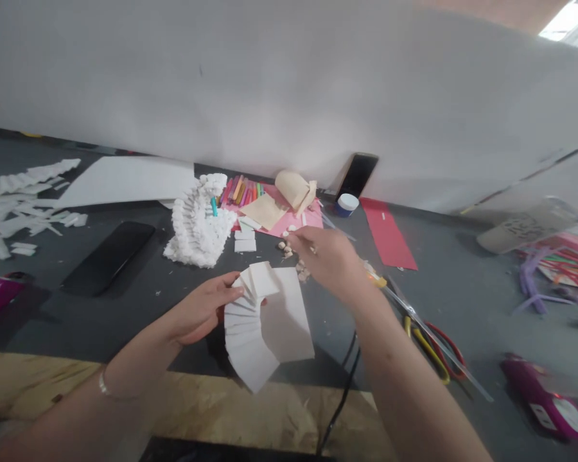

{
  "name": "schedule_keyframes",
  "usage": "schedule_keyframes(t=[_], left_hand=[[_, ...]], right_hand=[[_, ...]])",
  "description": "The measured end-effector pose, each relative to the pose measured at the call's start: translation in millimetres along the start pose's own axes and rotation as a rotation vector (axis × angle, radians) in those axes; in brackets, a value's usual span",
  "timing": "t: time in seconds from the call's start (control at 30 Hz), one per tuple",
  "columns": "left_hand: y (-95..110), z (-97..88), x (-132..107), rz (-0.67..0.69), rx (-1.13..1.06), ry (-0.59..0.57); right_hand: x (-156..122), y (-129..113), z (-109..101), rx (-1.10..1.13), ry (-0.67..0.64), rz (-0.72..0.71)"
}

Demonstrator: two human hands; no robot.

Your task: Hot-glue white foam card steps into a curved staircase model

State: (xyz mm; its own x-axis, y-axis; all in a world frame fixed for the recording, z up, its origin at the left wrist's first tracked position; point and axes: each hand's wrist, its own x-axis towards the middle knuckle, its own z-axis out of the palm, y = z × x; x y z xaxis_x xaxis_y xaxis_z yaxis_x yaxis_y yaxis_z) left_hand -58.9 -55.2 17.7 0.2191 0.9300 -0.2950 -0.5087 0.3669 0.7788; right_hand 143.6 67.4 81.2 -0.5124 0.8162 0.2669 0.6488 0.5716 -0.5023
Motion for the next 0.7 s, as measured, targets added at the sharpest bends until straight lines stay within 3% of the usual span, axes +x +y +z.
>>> schedule_keyframes(t=[0.1, 0.27, 0.43, 0.7], left_hand=[[2, 0.2, 1, -0.009, -0.005, 0.034], [2, 0.6, 2, -0.047, 0.002, 0.055], [-2, -3.1, 7, -0.051, -0.032, 0.045], [-1, -4.3, 11, -0.003, -0.072, 0.061]], right_hand=[[-14, 24, -16, -0.160, 0.011, 0.209], [-75, 82, -18, -0.379, -0.095, 0.692], [-103, 105, 5, -0.364, -0.023, 0.820], [-80, 120, 13, -0.244, -0.021, 0.894]])
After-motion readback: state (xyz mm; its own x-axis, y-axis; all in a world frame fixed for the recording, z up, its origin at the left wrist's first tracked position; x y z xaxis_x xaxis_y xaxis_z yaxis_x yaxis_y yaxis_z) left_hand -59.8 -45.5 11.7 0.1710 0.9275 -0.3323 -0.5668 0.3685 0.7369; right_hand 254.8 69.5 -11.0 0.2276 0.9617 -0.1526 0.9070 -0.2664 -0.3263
